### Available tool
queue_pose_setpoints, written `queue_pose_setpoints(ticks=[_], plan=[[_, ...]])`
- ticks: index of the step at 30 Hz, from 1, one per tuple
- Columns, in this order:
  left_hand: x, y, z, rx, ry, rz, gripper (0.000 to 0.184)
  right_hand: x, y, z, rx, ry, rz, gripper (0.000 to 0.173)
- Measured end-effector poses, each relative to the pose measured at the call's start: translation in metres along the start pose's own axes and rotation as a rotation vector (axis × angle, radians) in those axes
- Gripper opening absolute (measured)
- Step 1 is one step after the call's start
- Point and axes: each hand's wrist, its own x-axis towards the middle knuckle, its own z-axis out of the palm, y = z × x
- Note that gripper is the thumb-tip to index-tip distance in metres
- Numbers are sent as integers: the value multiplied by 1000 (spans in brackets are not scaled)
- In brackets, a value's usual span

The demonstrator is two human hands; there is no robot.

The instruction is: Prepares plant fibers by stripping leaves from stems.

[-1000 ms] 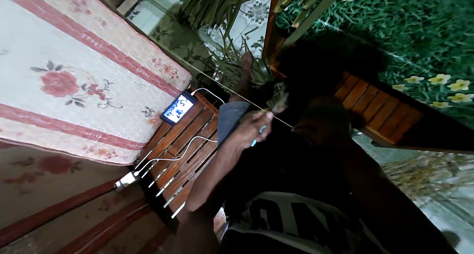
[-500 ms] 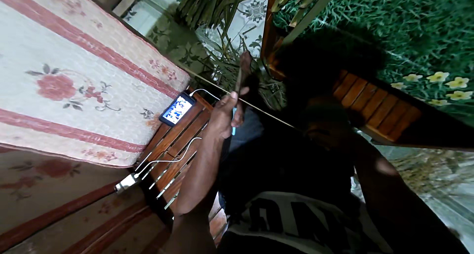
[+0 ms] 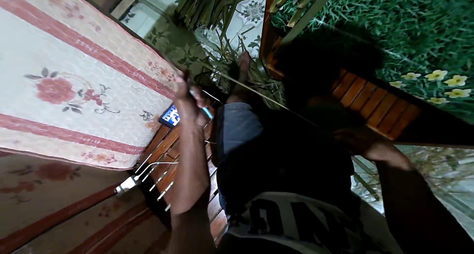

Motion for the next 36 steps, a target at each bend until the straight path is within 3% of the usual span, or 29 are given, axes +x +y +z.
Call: queue_pose_setpoints(ticks=[2,4,7,12,20,23,26,29,32,34,36], plan=[[-34,-53,20,64,-56,-200,46,11,-24,14,-27,14,4,30],[-63,-104,42,159,-281,-401,33,20,-47,28,-11,11,-36,29],[-86,-127,66,218,-521,-532,28,30,-56,40,-12,-40,-142,28],[-48,-72,42,176,-373,-401,41,27,-28,25,-137,-85,-211,28],[19,-13,0,133,-140,-115,47,-14,40,-17,-127,6,-110,26],[36,12,-13,75,-30,-29,47,-36,84,-40,-83,55,12,28],[33,27,-11,59,1,56,49,-51,96,-43,54,154,127,24],[-2,-2,12,127,-70,18,43,-40,70,-29,0,198,72,31],[-42,-68,28,162,-157,-169,39,-14,13,-8,-47,203,58,29],[-64,-109,45,191,-334,-360,30,5,-28,7,-67,169,11,28],[-82,-131,62,237,-542,-485,41,20,-67,20,-138,86,-34,29]])
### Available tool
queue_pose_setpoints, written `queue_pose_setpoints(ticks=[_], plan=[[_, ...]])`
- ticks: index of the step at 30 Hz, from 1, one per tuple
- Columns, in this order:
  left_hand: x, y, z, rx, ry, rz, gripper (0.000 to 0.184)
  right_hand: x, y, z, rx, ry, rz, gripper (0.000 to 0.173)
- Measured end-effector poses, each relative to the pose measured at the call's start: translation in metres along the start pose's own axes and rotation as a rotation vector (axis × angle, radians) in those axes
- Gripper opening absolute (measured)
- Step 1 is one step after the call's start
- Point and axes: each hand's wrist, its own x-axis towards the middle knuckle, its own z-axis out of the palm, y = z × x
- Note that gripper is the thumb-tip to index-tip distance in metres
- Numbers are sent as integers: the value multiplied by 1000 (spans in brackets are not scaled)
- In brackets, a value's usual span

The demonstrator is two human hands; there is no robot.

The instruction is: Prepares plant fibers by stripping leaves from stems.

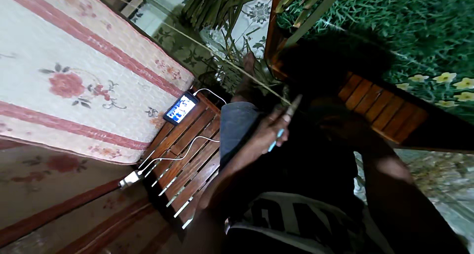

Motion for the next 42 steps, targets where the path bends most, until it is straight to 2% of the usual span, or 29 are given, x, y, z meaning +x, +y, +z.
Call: queue_pose_setpoints(ticks=[1,3,7,9,11,13,15,18,20,22,24,26,29,32,33,35,38,40,42], plan=[[1,-1,8,15,-56,-19,38,6,-15,5,-32,-37,-35,30],[2,8,10,8,-56,-15,24,17,-20,14,-33,-70,-116,32],[5,47,-28,-44,114,97,37,18,-10,15,42,-51,-151,31],[7,53,-42,-73,132,147,39,16,-10,17,62,-27,-154,30],[10,46,-36,-75,51,109,40,16,-15,21,79,-5,-182,31],[9,35,-18,0,-57,-7,39,18,-16,25,75,-3,-246,32],[5,39,-11,28,-97,-37,39,20,-11,23,35,-12,-301,33],[5,64,-37,-94,-15,124,40,12,0,16,39,-35,-282,31],[8,72,-55,-188,18,213,42,0,-8,12,58,-28,-171,28],[7,65,-49,-172,20,164,42,-7,-26,10,94,-33,-24,26],[4,52,-29,-72,-57,22,41,2,-6,10,98,-67,-155,28],[-1,58,-19,-14,-99,-21,40,10,17,9,93,-91,-300,30],[-3,94,-52,-82,-11,202,43,4,43,0,45,-76,-408,29],[-1,111,-79,-204,62,351,49,-3,49,-4,118,-66,-346,26],[-1,106,-74,-212,68,337,48,-2,45,-2,168,-86,-295,26],[2,77,-49,-149,13,180,42,-2,29,1,214,-127,-216,27],[3,42,-8,14,-126,-76,39,7,18,12,253,-122,-278,26],[0,57,-9,23,-101,-47,39,11,27,14,234,-123,-317,25],[-2,82,-34,-66,-20,118,40,9,42,11,155,-116,-333,26]])
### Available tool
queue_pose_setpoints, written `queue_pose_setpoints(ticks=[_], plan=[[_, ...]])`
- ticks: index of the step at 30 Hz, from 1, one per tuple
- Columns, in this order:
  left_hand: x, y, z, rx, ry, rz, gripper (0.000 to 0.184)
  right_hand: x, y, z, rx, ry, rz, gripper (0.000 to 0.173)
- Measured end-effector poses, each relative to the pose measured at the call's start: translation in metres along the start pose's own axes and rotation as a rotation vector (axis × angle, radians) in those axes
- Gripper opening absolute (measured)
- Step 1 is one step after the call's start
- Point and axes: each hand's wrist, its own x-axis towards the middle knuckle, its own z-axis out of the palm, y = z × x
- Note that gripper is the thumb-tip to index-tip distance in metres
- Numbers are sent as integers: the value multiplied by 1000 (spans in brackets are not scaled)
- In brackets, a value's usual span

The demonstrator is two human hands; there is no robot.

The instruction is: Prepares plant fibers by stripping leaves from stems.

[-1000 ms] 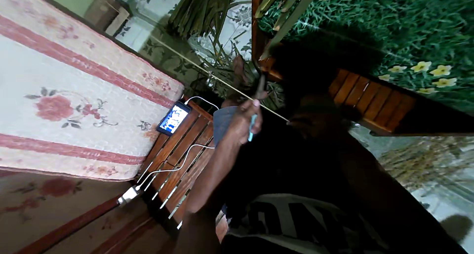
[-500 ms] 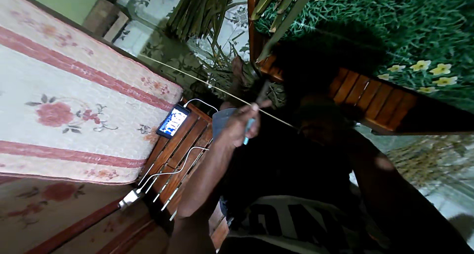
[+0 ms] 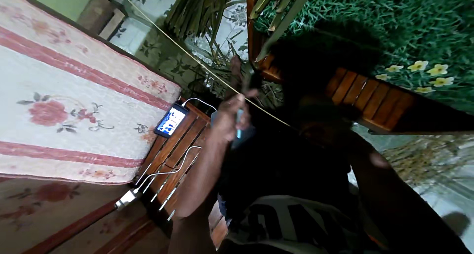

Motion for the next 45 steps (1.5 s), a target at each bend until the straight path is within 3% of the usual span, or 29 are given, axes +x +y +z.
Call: queue_pose_setpoints(ticks=[3,9,15,18,20,22,26,28,33,40,43,45], plan=[[3,20,-31,-133,16,157,43,-5,4,-4,-23,16,34,28],[2,-40,26,106,-90,-229,36,10,-23,14,9,123,9,28],[-2,9,-15,-39,69,87,43,-1,-7,0,-58,120,59,25],[4,-22,1,-20,13,-41,41,8,-15,10,11,165,21,24],[4,-47,25,44,-65,-185,30,13,-26,16,13,180,39,25],[2,-44,33,93,-105,-223,25,12,-27,16,-23,189,49,25],[0,-1,-4,4,24,5,42,-6,-12,5,-76,211,83,26],[2,0,-12,-57,41,39,44,-8,-8,4,-72,235,49,25],[4,-39,28,48,-99,-220,31,-1,-18,10,-61,237,-16,25],[3,31,-32,-103,38,162,45,-30,5,-8,-173,246,77,25],[5,1,-11,-37,77,34,43,-24,-5,-1,-91,263,45,23],[8,-32,16,13,-24,-133,37,-17,-16,3,-59,250,35,23]])
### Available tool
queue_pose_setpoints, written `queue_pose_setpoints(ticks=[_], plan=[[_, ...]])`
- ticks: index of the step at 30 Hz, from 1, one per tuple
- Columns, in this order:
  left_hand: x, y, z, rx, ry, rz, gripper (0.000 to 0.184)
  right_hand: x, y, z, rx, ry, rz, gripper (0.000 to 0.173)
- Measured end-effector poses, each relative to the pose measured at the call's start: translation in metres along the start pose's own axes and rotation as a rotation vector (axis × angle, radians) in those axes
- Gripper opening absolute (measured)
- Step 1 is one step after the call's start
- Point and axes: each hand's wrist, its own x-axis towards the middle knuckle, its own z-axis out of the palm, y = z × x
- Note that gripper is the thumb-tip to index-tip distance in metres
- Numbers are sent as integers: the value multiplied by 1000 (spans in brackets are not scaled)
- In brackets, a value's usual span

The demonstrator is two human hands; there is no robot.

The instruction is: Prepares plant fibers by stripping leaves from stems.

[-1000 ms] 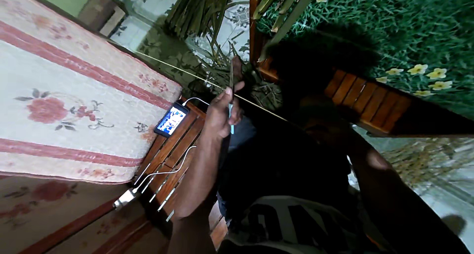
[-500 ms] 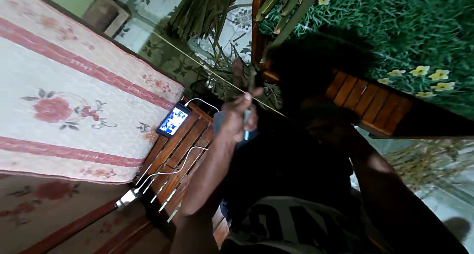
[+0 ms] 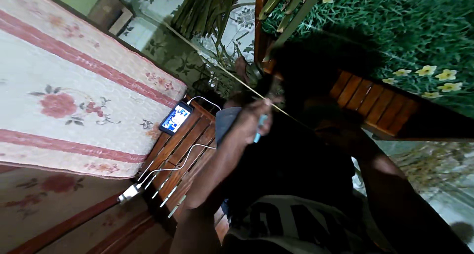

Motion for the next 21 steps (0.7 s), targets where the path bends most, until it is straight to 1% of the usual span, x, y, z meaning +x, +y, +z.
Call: queue_pose_setpoints(ticks=[1,2,3,4,5,6,8,10,12,14,15,17,19,21], plan=[[2,-8,12,40,-44,-57,30,2,-5,0,-9,-12,8,23],[2,-6,19,69,-68,-79,26,2,-9,-2,-22,-28,44,23],[0,2,19,76,-67,-60,26,-1,-8,-6,-26,-33,85,22],[-3,13,13,51,-41,-7,31,-6,-2,-10,-25,-26,121,23],[-5,26,4,45,-15,49,31,-12,6,-14,-9,-14,139,24],[-7,38,-5,23,4,103,38,-17,15,-18,24,-8,152,22],[-6,47,-15,11,17,163,45,-23,30,-22,68,5,133,17],[-4,36,-12,-13,3,126,45,-22,38,-20,126,-11,78,12],[0,17,-3,-17,-12,44,36,-20,43,-18,204,-22,30,9],[-1,17,1,6,-16,-1,33,-24,42,-20,196,-29,36,8],[-3,26,0,17,3,24,33,-29,41,-23,163,-27,51,8],[-6,52,-15,15,70,121,42,-46,54,-32,150,-13,55,11],[-6,82,-39,20,78,236,46,-63,80,-44,223,0,60,13],[-9,108,-57,48,124,313,46,-83,105,-58,268,3,140,10]])
